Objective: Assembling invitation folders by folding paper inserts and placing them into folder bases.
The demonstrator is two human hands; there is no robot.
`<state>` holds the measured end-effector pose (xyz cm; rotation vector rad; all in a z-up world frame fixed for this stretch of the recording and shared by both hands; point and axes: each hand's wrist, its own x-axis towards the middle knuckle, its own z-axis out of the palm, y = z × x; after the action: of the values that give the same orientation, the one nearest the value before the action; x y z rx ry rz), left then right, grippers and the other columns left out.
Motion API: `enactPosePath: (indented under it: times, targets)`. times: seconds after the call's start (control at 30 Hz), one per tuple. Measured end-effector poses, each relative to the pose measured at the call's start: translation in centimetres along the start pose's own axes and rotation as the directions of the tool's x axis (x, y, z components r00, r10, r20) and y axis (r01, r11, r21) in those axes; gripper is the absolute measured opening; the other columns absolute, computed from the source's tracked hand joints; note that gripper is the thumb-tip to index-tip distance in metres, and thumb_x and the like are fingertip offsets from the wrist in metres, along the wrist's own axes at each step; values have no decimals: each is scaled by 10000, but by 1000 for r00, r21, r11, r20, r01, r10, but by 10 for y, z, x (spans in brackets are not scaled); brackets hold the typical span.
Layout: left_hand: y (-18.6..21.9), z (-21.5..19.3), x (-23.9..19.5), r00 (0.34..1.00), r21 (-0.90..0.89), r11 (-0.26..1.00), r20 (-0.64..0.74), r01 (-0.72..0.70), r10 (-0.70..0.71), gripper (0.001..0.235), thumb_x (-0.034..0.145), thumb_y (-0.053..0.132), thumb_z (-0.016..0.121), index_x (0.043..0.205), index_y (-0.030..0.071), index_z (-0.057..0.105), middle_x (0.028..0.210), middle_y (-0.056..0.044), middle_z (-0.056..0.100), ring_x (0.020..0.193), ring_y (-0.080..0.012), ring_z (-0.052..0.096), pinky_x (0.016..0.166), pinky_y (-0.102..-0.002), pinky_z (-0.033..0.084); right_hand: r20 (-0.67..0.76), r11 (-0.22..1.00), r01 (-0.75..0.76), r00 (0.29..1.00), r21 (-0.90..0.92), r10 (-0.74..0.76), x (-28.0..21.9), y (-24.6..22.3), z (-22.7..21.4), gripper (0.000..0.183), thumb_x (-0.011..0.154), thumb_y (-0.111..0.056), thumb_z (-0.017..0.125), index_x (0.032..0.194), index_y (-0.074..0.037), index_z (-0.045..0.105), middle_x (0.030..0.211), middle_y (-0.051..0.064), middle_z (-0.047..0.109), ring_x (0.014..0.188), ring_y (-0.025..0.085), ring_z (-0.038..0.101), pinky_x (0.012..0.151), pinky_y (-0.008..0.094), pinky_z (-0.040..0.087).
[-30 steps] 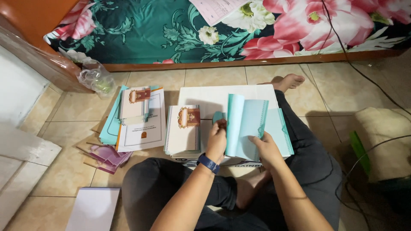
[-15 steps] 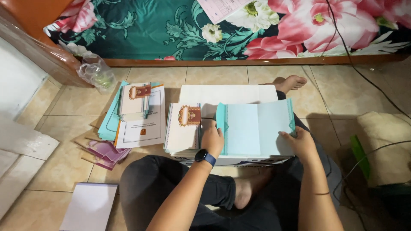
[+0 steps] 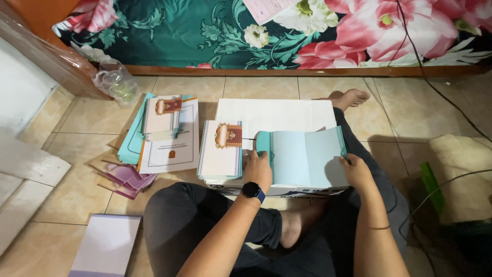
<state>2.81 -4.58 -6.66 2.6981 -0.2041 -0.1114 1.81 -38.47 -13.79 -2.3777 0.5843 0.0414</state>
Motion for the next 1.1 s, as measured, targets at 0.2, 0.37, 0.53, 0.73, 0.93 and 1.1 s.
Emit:
enactPosePath:
  times: [0.2,0.37,0.53,0.73,0.93,1.1]
  targets:
    - [-3,21,1,989,145,989,-138,-34,55,704,969,588,523,1343,-6,577,1201,-216,536,1071,-305,580,863,-411,511,1,999,15,1000,51,-15,-15,-16,-7,504,1055,-383,545,1312,21,704,994,277,746,971,437,717,762,529,557]
    - [-4,24,0,993,114,993,-113,-4,17,784,943,637,525,1407,6,534,1303,-209,493,1147,-310,523,930,-418,453,-29,1000,18,999,25,-17,-24,-26,-13,506,1041,-395,581,1267,34,722,1005,317,740,988,492,703,749,547,554]
    - [0,15,-5,989,88,996,-145,-9,21,736,942,611,528,1403,38,553,1390,-209,459,1209,-336,510,979,-458,441,-48,1000,14,999,14,-14,-21,-25,-14,529,1024,-424,607,1249,38,731,1003,321,742,977,492,707,738,551,553]
    - [-6,29,-3,965,66,998,-261,-17,33,591,898,528,575,1326,124,630,1337,-162,513,1153,-308,554,975,-443,449,-52,999,-15,999,32,17,-38,-42,-22,571,1000,-418,635,1269,80,711,1094,331,732,1057,495,689,786,561,568]
    - [-8,31,1,980,20,1000,-200,17,-13,605,882,519,583,1335,123,635,1357,-153,515,1162,-296,551,1011,-433,437,-90,1000,-27,996,6,27,-45,-49,-23,600,957,-392,704,1291,107,695,1123,333,729,1079,462,697,818,525,579]
    - [-10,30,1,982,-33,999,-190,-9,2,617,895,486,608,1353,73,614,1360,-193,503,1188,-327,542,1037,-454,430,-121,998,-30,992,53,36,-52,-60,-26,563,913,-313,773,1291,94,681,1133,320,722,1083,475,685,815,550,583]
